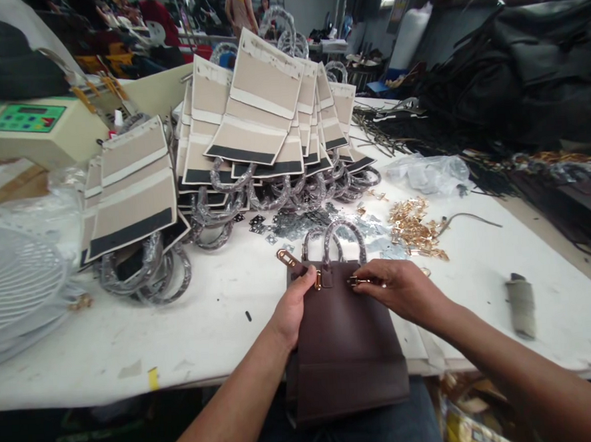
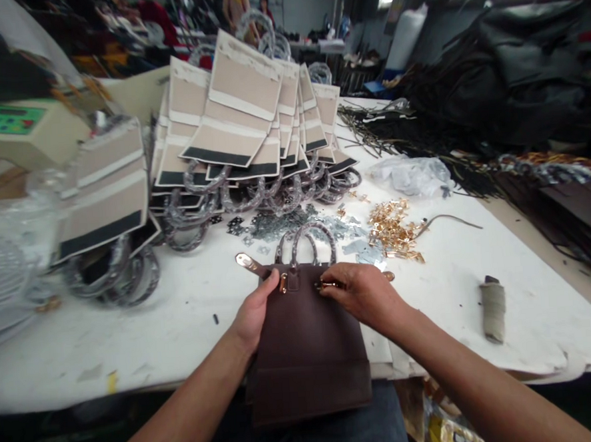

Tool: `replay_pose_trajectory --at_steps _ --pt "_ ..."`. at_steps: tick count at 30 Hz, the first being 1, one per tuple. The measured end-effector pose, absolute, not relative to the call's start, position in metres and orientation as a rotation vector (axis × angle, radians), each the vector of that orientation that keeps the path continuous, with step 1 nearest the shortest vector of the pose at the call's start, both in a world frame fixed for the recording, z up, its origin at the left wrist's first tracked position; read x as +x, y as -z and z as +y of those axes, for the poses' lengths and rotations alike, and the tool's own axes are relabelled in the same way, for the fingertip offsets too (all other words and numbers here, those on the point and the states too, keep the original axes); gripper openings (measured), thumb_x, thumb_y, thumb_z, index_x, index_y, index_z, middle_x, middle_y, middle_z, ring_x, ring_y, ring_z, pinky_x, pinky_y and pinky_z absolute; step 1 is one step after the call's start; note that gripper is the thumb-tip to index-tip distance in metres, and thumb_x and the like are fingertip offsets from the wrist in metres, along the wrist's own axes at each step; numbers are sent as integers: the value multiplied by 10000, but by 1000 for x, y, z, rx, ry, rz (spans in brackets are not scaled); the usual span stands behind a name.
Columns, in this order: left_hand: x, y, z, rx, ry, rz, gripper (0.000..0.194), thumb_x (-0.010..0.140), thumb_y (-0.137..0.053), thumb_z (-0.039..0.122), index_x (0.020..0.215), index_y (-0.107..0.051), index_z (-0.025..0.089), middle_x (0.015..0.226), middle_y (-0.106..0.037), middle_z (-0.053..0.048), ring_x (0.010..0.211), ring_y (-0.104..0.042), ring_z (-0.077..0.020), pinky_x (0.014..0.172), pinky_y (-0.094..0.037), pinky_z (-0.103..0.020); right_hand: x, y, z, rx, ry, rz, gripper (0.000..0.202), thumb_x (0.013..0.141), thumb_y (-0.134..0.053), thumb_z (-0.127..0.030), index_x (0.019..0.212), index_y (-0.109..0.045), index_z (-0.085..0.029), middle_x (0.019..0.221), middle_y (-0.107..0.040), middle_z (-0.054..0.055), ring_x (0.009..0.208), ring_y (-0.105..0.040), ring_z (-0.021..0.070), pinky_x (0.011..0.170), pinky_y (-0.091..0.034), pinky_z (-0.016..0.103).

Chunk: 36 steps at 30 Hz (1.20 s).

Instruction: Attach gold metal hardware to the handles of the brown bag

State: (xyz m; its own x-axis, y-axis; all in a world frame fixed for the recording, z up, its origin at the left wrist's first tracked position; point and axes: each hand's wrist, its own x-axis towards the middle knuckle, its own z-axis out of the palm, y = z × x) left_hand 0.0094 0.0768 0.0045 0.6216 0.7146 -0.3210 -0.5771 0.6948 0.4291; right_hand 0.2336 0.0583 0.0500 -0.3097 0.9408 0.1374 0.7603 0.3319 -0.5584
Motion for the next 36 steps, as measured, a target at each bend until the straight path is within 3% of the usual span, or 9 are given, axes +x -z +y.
replay_pose_trajectory --at_steps 10,18,27,36 --pt "11 -2 74 404 -790 561 416 896 -744 412 1175 -724 105 957 -785 -141 914 -766 -303 943 -595 -422 236 -46 67 -1454 -225 -2536 127 951 -675 -202 1002 -771 -269 930 -764 16 836 -714 214 694 -491 286" --pt "10 -4 73 367 -728 534 428 912 -703 443 1180 -729 110 964 -785 -150 924 -766 -324 925 -605 -455 244 -41 58 -1381 -367 -2444 177 1025 -592 -255 1094 -754 -268 1025 -760 32 879 -717 204 758 -523 281" --pt "9 -4 75 328 -696 565 407 926 -674 432 1159 -736 104 940 -788 -151 889 -771 -321 902 -612 -452 240 -39 56 -1316 54 -2637 243 1067 -497 -248 1112 -731 -198 946 -746 79 798 -696 210 656 -463 282" --pt "12 -2 73 366 -760 566 421 911 -712 399 1223 -716 116 965 -788 -138 897 -770 -307 915 -606 -436 237 -44 50 -1327 -54 -2552 280 1085 -486 -330 1107 -743 -221 900 -733 58 802 -688 202 665 -452 281"
